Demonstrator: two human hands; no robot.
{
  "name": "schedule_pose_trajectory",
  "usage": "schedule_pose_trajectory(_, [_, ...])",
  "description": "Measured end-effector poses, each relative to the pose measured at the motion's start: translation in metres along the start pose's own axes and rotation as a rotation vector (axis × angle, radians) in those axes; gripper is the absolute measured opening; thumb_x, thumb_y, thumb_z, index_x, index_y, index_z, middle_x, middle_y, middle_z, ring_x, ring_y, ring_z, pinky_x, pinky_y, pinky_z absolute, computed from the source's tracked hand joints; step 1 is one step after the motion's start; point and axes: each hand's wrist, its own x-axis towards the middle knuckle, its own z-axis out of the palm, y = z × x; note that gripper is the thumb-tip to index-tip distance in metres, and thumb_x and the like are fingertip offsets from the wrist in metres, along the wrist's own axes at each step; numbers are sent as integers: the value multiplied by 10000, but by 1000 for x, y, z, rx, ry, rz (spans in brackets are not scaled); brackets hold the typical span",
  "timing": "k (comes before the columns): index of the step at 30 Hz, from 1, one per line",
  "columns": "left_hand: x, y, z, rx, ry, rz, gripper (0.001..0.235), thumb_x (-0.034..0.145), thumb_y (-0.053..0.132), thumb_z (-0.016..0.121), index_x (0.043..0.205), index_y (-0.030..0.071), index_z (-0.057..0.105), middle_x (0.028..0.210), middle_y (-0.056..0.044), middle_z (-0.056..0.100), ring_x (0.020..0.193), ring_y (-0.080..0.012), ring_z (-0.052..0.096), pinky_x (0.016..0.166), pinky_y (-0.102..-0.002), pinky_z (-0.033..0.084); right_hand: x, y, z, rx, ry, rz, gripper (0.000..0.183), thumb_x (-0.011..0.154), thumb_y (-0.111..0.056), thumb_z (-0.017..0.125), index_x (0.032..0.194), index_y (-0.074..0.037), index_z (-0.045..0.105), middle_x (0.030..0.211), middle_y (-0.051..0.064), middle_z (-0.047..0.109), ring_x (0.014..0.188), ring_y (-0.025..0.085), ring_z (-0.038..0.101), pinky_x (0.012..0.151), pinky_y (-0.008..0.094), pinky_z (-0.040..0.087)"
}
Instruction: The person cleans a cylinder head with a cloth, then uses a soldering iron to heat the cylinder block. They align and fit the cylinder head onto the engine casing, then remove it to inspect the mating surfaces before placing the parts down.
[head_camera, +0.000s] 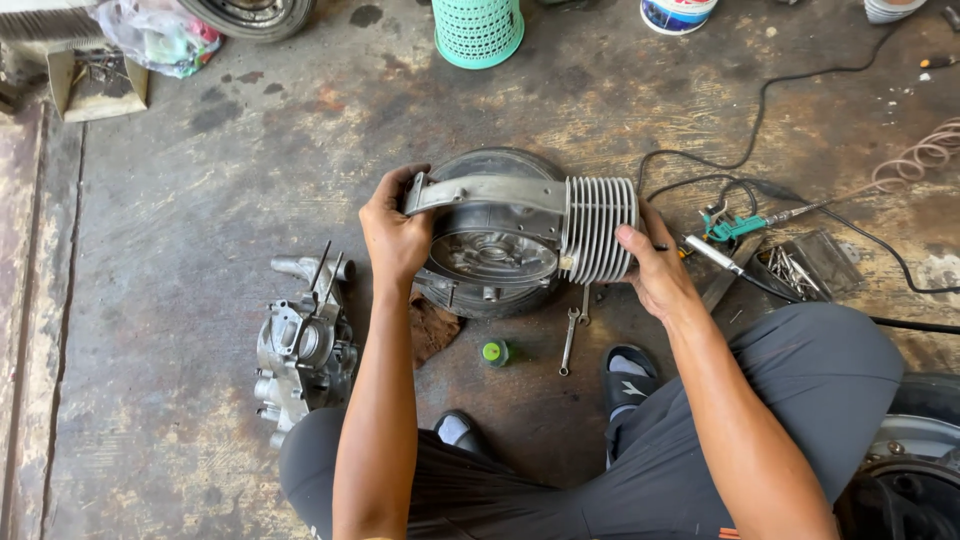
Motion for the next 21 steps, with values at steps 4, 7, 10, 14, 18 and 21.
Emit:
schedule_pose_trajectory(4, [-3,-8,8,11,3,48,306,813,-7,736,1105,86,747,877,-143,771,915,-331,753,840,-428,570,-2,3,-4,12,-27,-39,863,898,-350,718,1582,-88,262,1382,235,457,1069,416,639,706,580,643])
schedule_pose_trajectory(7, [-7,-15,11,40,19,42,319,802,-5,728,1097,115,749,868,-117,776,915,-319,756,852,-431,566,0,15,-14,1,-48,-23,898,870,-346,736,1581,-73,261,1399,244,449,1080,403,616,734,567,642])
schedule_pose_trajectory(10, [-11,-19,14,97,51,53,330,810,23,713,1120,135,737,874,-97,781,915,-329,756,843,-443,562,-2,21,-18,-2,-59,-19,917,873,-350,733,1583,-59,232,1425,240,435,1102,386,608,753,542,644])
schedule_pose_trajectory(14, [-17,-32,23,232,182,36,335,821,220,790,1129,125,700,954,-132,770,946,-387,731,852,-501,552,1,26,-20,6,-61,-25,897,879,-325,730,1583,-95,225,1460,229,418,1135,420,594,761,602,627])
schedule_pose_trajectory(18, [-29,-53,30,242,399,-14,524,730,287,900,1148,98,647,1028,-124,709,1010,-366,700,936,-480,539,-6,21,-18,-35,-82,-15,936,863,-358,746,1580,-65,221,1423,306,423,1124,474,582,759,621,619])
schedule_pose_trajectory(21, [-38,-61,29,293,401,-2,395,787,357,886,997,103,668,891,-110,655,905,-355,690,846,-447,531,-9,18,-14,-38,-70,-13,888,890,-363,727,1570,-70,236,1428,311,419,1141,490,579,748,634,618])
